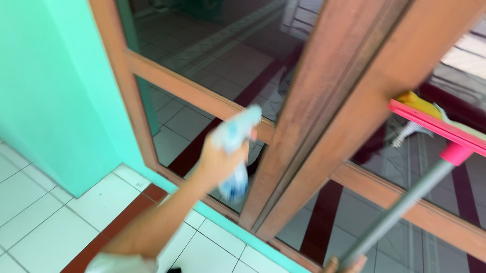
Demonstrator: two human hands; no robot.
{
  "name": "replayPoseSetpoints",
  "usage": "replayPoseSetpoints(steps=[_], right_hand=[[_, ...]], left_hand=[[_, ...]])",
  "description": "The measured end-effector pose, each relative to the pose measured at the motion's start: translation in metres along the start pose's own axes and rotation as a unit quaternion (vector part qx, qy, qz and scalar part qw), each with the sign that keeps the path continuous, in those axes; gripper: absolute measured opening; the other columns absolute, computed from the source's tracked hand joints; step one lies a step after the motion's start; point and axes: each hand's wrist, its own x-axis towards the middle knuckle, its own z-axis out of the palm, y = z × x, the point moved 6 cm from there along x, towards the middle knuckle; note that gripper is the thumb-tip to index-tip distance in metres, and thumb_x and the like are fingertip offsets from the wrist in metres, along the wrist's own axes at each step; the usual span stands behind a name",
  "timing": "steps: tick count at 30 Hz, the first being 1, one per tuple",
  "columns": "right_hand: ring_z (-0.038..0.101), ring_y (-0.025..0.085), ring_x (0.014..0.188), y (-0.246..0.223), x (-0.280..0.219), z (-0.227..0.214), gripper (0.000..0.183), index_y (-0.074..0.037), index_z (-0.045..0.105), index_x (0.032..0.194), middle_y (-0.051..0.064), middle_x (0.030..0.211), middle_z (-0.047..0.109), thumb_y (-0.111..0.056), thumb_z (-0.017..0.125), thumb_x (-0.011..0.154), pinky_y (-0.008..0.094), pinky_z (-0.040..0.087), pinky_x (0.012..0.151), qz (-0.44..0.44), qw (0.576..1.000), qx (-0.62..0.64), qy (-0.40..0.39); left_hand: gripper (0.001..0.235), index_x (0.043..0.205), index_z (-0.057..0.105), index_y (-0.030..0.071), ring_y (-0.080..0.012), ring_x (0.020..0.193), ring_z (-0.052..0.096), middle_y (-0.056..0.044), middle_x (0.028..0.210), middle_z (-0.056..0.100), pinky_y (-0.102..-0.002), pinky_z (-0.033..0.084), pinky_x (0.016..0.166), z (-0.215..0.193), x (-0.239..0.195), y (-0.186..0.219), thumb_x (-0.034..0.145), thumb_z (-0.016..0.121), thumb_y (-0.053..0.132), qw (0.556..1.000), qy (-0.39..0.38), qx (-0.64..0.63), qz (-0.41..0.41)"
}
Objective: The person cleans a glass door by spraying liquid from a bottle and wiping the surface with a squeegee tool.
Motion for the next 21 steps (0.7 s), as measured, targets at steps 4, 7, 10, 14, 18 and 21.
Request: replayPoseSetpoints(steps=[4, 7, 10, 14, 18, 21], right_hand=[[0.068, 0.029, 0.078, 0.026, 0.012, 0.004, 0.067, -0.005, 0.024, 0.158, 0.030, 0.114, 0.059, -0.002, 0.057, 0.100, 0.038, 0.060, 0.069, 0.041, 0.999, 0.023, -0.009], [0.066, 0.025, 0.071, 0.009, 0.024, 0.010, 0.060, -0.001, 0.028, 0.154, 0.026, 0.101, 0.060, 0.000, 0.056, 0.101, 0.037, 0.059, 0.067, 0.044, 0.997, 0.056, 0.000], [0.065, 0.021, 0.065, -0.059, 0.028, 0.037, 0.054, 0.002, 0.031, 0.149, 0.022, 0.088, 0.061, 0.002, 0.056, 0.101, 0.036, 0.058, 0.064, 0.039, 0.992, 0.118, 0.014], [0.061, 0.016, 0.069, -0.227, 0.035, 0.121, 0.059, 0.002, 0.035, 0.154, 0.012, 0.090, 0.062, 0.000, 0.060, 0.101, 0.033, 0.053, 0.067, 0.017, 0.985, 0.174, 0.012], [0.057, 0.011, 0.063, -0.379, 0.053, 0.214, 0.073, -0.002, 0.018, 0.164, 0.007, 0.083, 0.060, -0.005, 0.054, 0.101, 0.029, 0.052, 0.055, 0.001, 0.991, 0.133, -0.024], [0.058, 0.011, 0.058, -0.437, 0.065, 0.273, 0.077, -0.005, 0.009, 0.165, 0.006, 0.077, 0.062, -0.008, 0.054, 0.102, 0.028, 0.052, 0.050, 0.005, 0.995, 0.093, -0.027]], left_hand=[[0.031, 0.121, 0.063, 0.001, -0.0088, 0.069, 0.063, -0.006, 0.106, 0.070, -0.028, 0.055, 0.061, -0.042, 0.088, 0.055, 0.090, 0.058, -0.005, 0.998, 0.032, 0.033, 0.053], [0.026, 0.116, 0.066, -0.002, -0.0104, 0.067, 0.064, -0.010, 0.109, 0.072, -0.028, 0.056, 0.061, -0.082, 0.140, 0.087, 0.091, 0.059, -0.002, 0.994, 0.034, 0.071, 0.080], [0.030, 0.120, 0.065, -0.001, -0.0103, 0.069, 0.064, -0.010, 0.114, 0.072, -0.028, 0.057, 0.061, -0.120, 0.189, 0.108, 0.090, 0.060, 0.002, 0.993, 0.009, 0.035, 0.117], [0.028, 0.117, 0.066, -0.001, -0.0115, 0.065, 0.065, -0.010, 0.114, 0.074, -0.028, 0.058, 0.061, -0.169, 0.261, 0.118, 0.091, 0.059, 0.003, 0.990, -0.019, 0.035, 0.137], [0.023, 0.113, 0.066, -0.002, -0.0130, 0.064, 0.067, -0.010, 0.104, 0.075, -0.029, 0.058, 0.058, -0.199, 0.330, 0.117, 0.091, 0.064, 0.007, 0.985, -0.045, 0.003, 0.169], [0.017, 0.103, 0.068, -0.001, -0.0118, 0.062, 0.070, -0.007, 0.087, 0.073, -0.027, 0.058, 0.056, -0.212, 0.373, 0.114, 0.095, 0.068, 0.014, 0.979, -0.047, 0.053, 0.193]])
